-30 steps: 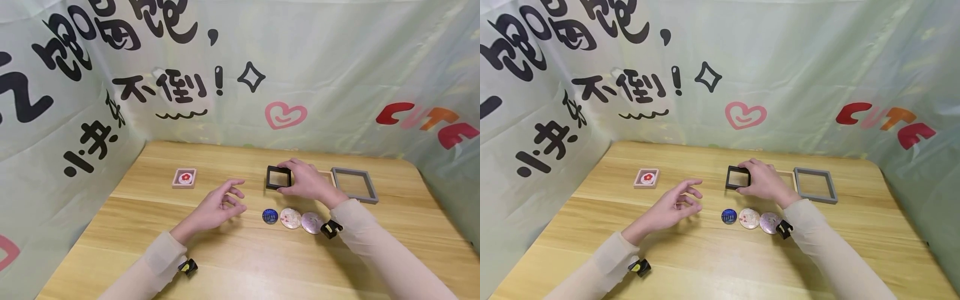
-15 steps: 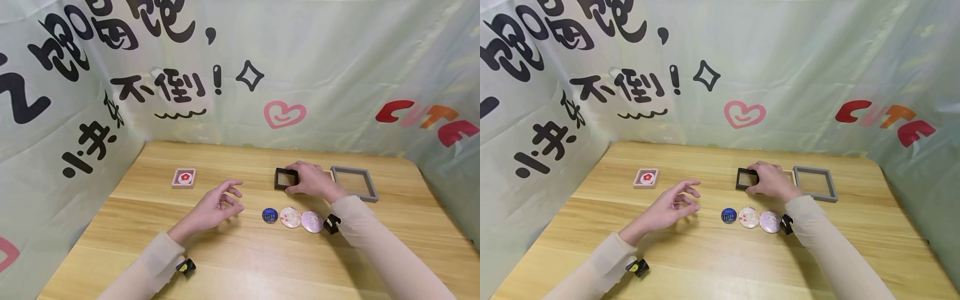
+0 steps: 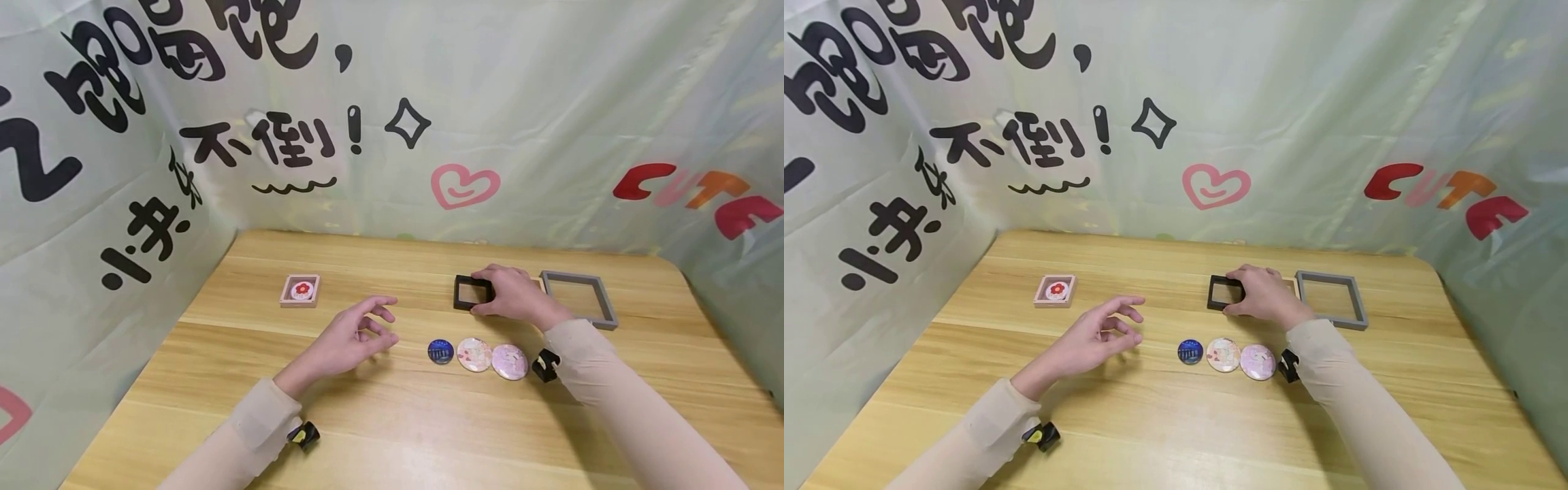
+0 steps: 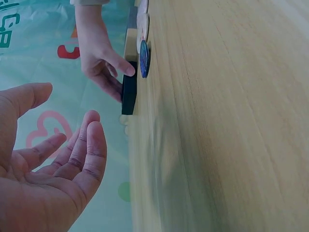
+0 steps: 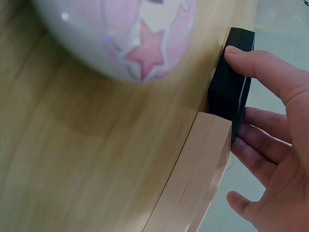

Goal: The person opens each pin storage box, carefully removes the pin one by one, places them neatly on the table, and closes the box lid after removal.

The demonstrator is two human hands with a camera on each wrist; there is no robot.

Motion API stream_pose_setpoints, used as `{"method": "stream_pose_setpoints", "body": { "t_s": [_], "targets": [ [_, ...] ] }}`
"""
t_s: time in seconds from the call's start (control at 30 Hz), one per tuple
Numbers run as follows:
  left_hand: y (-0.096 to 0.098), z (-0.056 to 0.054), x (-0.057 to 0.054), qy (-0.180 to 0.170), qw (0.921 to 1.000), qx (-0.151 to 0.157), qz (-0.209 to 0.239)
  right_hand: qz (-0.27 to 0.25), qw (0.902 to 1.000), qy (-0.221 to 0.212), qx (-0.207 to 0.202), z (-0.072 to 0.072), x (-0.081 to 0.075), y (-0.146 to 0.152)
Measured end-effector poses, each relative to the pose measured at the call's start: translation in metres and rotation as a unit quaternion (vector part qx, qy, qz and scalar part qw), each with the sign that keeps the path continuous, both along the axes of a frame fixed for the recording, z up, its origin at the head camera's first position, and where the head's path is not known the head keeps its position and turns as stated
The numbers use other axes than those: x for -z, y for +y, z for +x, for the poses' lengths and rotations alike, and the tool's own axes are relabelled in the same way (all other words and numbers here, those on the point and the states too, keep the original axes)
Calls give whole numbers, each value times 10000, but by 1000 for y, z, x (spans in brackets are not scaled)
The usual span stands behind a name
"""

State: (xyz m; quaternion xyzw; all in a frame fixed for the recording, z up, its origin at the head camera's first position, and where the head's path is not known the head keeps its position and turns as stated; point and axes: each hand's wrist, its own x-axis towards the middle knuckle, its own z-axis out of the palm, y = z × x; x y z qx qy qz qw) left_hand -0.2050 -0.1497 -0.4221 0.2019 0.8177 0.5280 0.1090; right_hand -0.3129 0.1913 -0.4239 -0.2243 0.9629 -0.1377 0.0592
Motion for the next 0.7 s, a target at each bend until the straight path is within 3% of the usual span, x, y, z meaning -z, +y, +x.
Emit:
{"method": "stream_pose_setpoints", "body": {
  "t_s": [0.4, 0.7],
  "targets": [
    [-1, -1, 1, -27, 10000, -14, -86, 64, 10000, -12, -6, -1, 3, 6],
    [-7, -6, 0, 12, 9998, -25, -191, -218, 9997, -86, -83, 6, -11, -15]
  ]
}}
